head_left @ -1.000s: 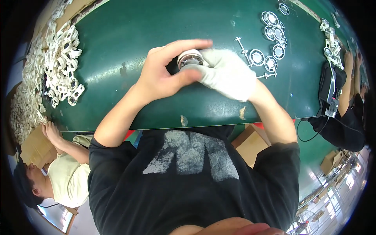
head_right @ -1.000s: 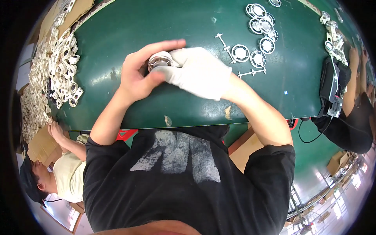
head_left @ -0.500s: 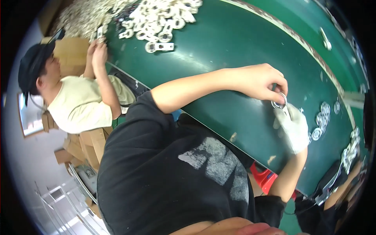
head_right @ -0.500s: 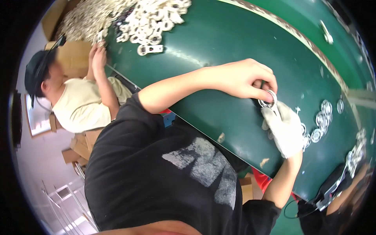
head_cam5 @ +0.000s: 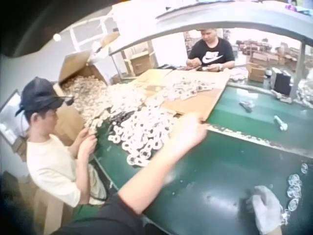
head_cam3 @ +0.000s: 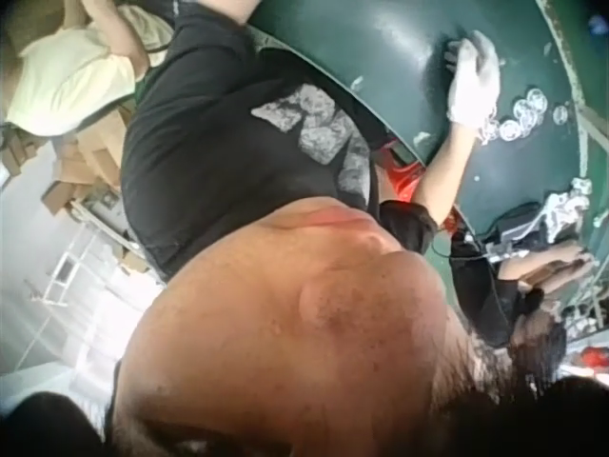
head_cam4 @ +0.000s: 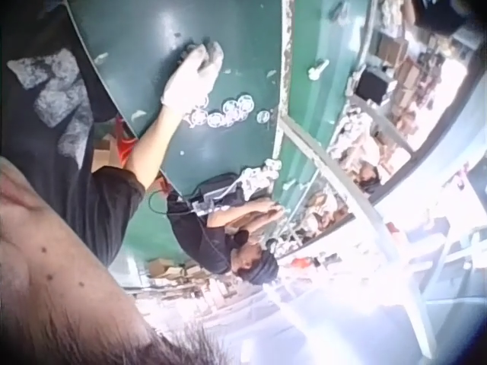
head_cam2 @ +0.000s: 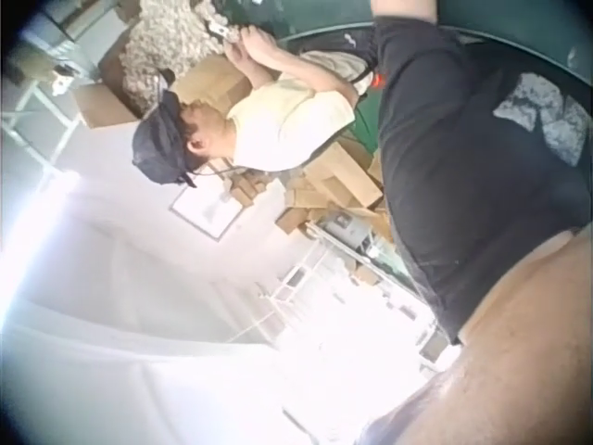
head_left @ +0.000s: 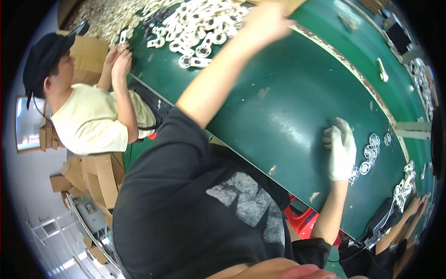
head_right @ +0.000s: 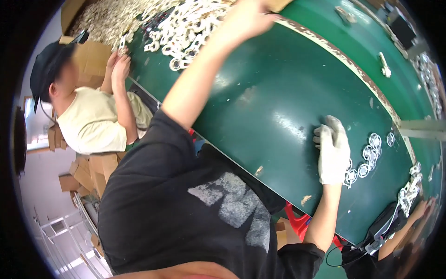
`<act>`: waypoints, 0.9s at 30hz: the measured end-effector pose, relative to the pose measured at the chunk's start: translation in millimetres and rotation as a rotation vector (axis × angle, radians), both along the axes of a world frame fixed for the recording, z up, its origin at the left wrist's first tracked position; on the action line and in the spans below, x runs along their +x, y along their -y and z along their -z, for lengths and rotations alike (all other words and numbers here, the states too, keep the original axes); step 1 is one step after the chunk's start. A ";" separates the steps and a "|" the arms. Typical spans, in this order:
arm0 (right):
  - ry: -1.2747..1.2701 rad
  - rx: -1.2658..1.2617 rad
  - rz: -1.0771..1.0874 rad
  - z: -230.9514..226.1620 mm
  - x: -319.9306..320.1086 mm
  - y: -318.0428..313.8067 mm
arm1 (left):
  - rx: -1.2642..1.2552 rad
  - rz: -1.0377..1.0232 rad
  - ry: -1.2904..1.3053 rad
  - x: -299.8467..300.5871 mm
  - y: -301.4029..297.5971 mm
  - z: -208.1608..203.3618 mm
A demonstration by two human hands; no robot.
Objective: The person assembles small circular metal components into white plastic frames by hand at a factory workbench, creating assembled units.
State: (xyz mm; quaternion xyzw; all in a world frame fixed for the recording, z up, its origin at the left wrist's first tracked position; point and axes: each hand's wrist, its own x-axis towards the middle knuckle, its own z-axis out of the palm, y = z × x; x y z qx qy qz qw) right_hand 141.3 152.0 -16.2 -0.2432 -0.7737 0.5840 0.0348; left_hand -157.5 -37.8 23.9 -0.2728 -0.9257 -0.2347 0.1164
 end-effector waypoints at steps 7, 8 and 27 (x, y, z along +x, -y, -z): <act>0.036 0.175 -0.102 -4.4 1.6 7.1 | -0.277 -0.324 -0.294 -2.9 108.4 39.2; 0.037 0.178 -0.111 -3.6 2.8 9.2 | -0.157 -0.245 -0.314 -5.7 112.6 42.4; -0.499 0.336 0.677 -32.4 14.5 -92.3 | 0.138 0.983 0.031 209.2 -124.0 44.7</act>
